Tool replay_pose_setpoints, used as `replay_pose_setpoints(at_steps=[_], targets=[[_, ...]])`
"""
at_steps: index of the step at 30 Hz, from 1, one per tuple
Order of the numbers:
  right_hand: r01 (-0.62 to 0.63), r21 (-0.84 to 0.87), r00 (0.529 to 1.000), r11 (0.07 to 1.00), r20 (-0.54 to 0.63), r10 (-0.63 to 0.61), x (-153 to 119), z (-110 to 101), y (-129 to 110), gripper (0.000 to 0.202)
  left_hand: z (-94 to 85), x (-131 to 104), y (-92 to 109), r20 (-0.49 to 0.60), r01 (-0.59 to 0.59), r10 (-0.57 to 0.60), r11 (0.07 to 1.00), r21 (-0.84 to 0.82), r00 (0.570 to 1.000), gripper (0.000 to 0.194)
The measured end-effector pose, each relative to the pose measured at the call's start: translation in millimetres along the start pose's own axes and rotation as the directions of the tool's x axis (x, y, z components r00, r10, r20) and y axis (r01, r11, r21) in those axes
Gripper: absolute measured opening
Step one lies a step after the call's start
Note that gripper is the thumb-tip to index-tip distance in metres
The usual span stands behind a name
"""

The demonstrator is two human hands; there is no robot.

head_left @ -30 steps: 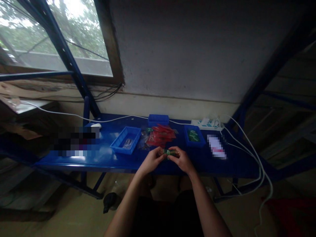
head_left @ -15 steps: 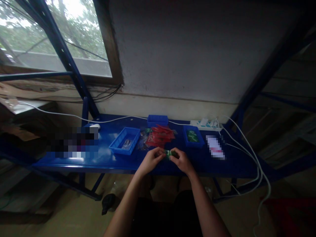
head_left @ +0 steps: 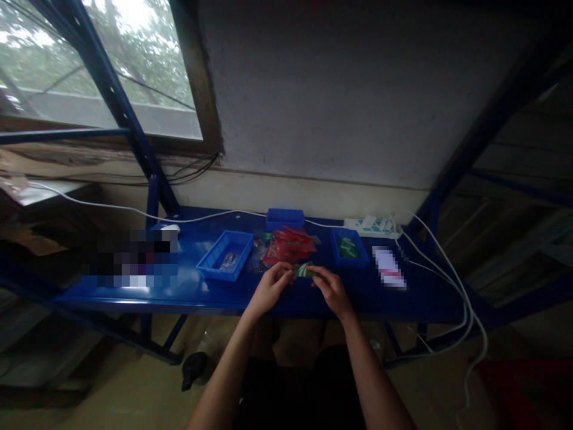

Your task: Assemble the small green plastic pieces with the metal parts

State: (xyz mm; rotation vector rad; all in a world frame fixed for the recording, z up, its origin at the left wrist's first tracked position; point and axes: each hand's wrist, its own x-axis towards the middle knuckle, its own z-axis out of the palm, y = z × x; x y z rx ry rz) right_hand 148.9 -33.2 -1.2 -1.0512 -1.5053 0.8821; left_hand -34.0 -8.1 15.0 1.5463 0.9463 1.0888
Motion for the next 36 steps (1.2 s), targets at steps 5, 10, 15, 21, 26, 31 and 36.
replay_pose_setpoints(at_steps=[5, 10, 15, 21, 26, 31, 36], targets=[[0.028, -0.012, 0.999, 1.0, 0.02, -0.027, -2, -4, -4, 0.033, 1.1, 0, 2, 0.037, 0.042, -0.043, 0.998, 0.04, 0.998, 0.032], [-0.015, -0.108, 0.999, 0.994, 0.029, 0.019, -4, -2, -11, 0.028, 0.8, 1, 1, 0.079, 0.058, -0.063, 0.996, 0.062, 0.995, 0.034], [0.037, -0.189, 0.999, 0.981, -0.009, -0.04, 0, 1, -6, 0.02, -1.6, 0, 0, 0.125, -0.047, 0.019, 0.973, 0.227, 0.992, 0.029], [0.086, -0.266, 0.995, 0.96, 0.064, -0.071, 1, 5, -6, 0.028, -0.6, -5, -1, 0.136, -0.178, 0.151, 0.959, 0.219, 0.979, 0.021], [-0.008, -0.179, 0.992, 0.984, 0.124, 0.031, 0, 5, -8, 0.026, -0.5, -5, -2, 0.183, -0.258, 0.223, 0.946, 0.195, 0.957, 0.021], [-0.029, -0.214, 0.997, 0.976, 0.065, 0.043, 0, 4, -3, 0.019, -0.9, 0, -10, -0.015, -0.119, 0.123, 0.983, 0.142, 0.992, 0.031], [-0.027, -0.204, 0.998, 0.979, 0.047, 0.037, 4, 4, -6, 0.021, 0.0, 0, -13, -0.044, -0.012, 0.015, 0.998, 0.062, 0.999, 0.025]])
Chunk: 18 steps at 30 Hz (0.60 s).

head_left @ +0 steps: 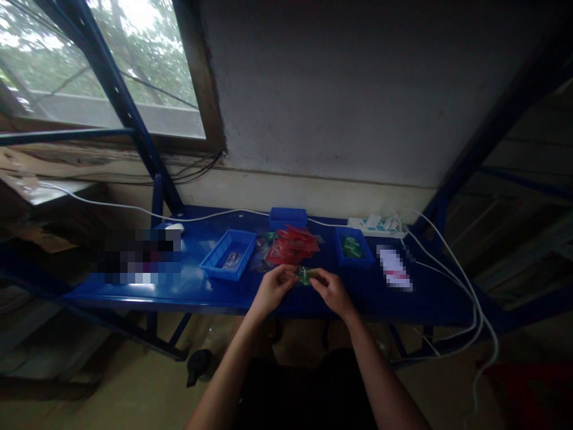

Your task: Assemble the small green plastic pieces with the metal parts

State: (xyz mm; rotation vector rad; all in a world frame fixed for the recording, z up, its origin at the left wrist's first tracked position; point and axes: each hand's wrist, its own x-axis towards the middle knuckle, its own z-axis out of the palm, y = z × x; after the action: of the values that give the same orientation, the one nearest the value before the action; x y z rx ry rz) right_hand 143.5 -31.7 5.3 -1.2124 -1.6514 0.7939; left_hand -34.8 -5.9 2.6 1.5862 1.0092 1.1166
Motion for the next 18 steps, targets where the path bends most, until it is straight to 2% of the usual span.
replay_pose_setpoints(at_steps=[6, 8, 10, 13, 14, 16, 18], targets=[[0.096, -0.109, 0.995, 0.989, 0.013, -0.095, 8, -9, -16, 0.021, -1.2, -4, 6, -0.033, 0.021, -0.022, 0.999, -0.034, 0.999, 0.024], [0.151, -0.2, 0.987, 0.968, -0.033, -0.16, 11, -18, -19, 0.021, -2.4, -4, 8, -0.025, 0.03, -0.031, 0.999, -0.026, 0.999, 0.024], [0.169, -0.343, 0.964, 0.924, -0.137, -0.227, 15, -32, -16, 0.024, -3.2, -5, 10, -0.015, 0.043, -0.043, 0.999, 0.007, 0.999, 0.025], [0.071, -0.589, 0.871, 0.805, -0.357, -0.338, 20, -58, -3, 0.028, -2.5, -7, 12, 0.017, 0.042, -0.044, 0.996, 0.081, 0.999, 0.025], [0.023, -0.646, 0.849, 0.763, -0.391, -0.356, 22, -65, 3, 0.028, -1.9, -8, 12, 0.03, 0.033, -0.036, 0.994, 0.106, 0.999, 0.024], [-0.025, -0.718, 0.851, 0.696, -0.381, -0.362, 23, -73, 12, 0.027, -0.6, -9, 12, 0.054, 0.011, -0.019, 0.989, 0.15, 0.998, 0.023], [-0.021, -0.748, 0.868, 0.664, -0.343, -0.359, 22, -71, 17, 0.026, 0.4, -10, 12, 0.074, -0.003, -0.011, 0.982, 0.187, 0.997, 0.021]])
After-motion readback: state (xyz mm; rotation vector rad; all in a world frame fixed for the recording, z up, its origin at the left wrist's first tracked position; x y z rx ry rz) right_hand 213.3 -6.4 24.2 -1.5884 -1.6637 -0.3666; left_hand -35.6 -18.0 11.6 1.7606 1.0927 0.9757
